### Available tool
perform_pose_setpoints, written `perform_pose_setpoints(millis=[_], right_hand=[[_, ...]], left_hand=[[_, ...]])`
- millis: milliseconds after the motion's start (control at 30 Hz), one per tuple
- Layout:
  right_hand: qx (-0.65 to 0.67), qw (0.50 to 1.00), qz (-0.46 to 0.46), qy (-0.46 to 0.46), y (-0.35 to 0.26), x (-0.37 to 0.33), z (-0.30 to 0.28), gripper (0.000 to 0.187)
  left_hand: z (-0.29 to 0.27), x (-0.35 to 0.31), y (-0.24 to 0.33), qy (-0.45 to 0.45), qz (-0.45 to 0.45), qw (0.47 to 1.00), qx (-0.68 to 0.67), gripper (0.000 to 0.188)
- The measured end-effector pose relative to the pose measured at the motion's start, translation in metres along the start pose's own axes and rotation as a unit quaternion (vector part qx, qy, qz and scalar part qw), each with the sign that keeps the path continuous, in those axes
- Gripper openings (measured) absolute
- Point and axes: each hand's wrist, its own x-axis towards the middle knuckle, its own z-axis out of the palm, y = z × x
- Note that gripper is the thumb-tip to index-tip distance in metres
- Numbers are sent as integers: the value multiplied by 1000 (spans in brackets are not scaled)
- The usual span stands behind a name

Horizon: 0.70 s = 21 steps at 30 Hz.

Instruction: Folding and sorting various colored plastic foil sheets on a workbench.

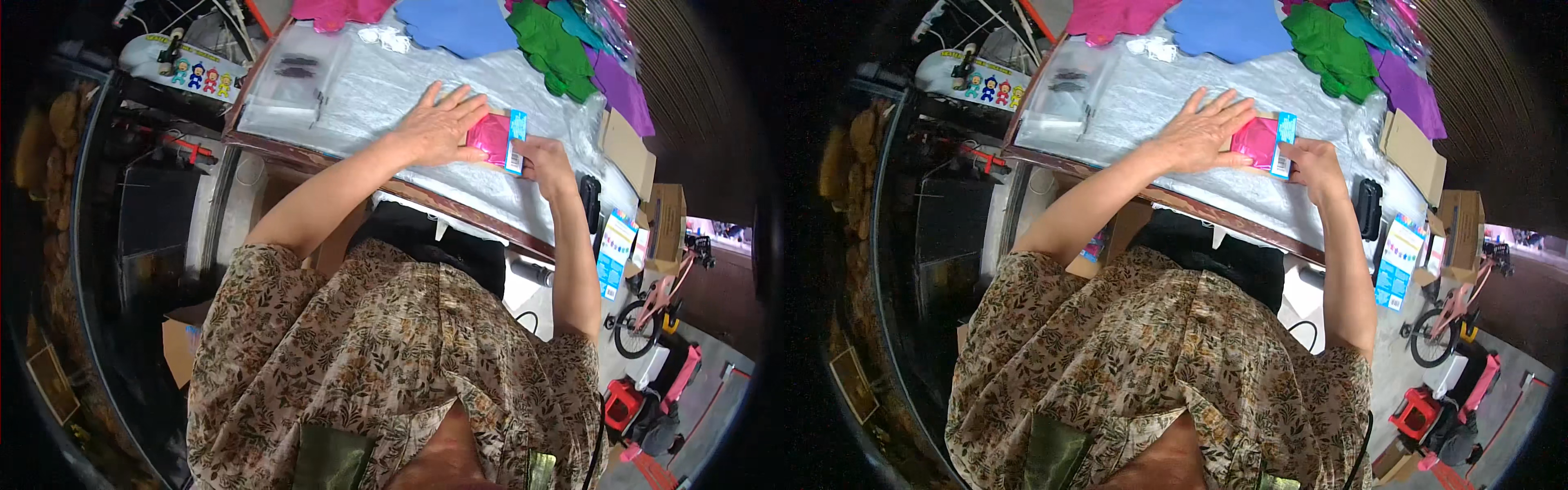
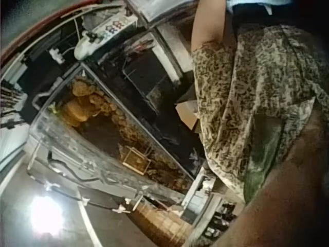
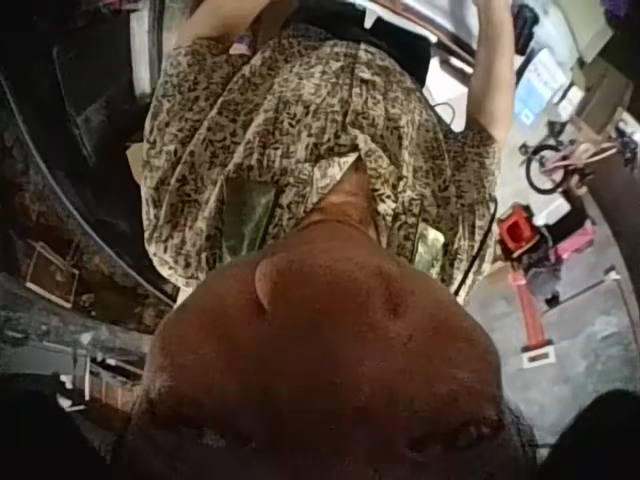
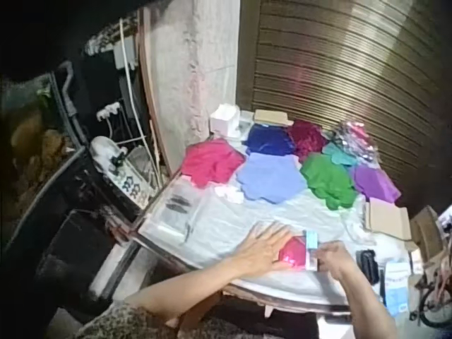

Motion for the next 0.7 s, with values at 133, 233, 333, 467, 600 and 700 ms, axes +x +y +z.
perform_pose_setpoints(millis=[133,233,333,467,600,700], right_hand=[[77,997,-5,-10,15,1,0,15],[111,994,-20,-8,25,1,-2,15],[177,984,-31,-14,23,-10,7,14],[222,974,-42,-32,32,-14,0,13],[225,973,-40,-30,35,-14,-7,13],[228,973,-30,-32,35,-16,-14,13]], left_hand=[[-4,1,-14,145,-21,985,-93,71],[-16,1,-48,292,-155,933,-146,45],[-21,-5,-77,316,-185,930,-21,35],[-22,-12,-83,277,-155,948,21,34],[-21,-30,-74,232,-110,965,-46,31],[-36,-34,-69,188,-84,969,-133,32]])
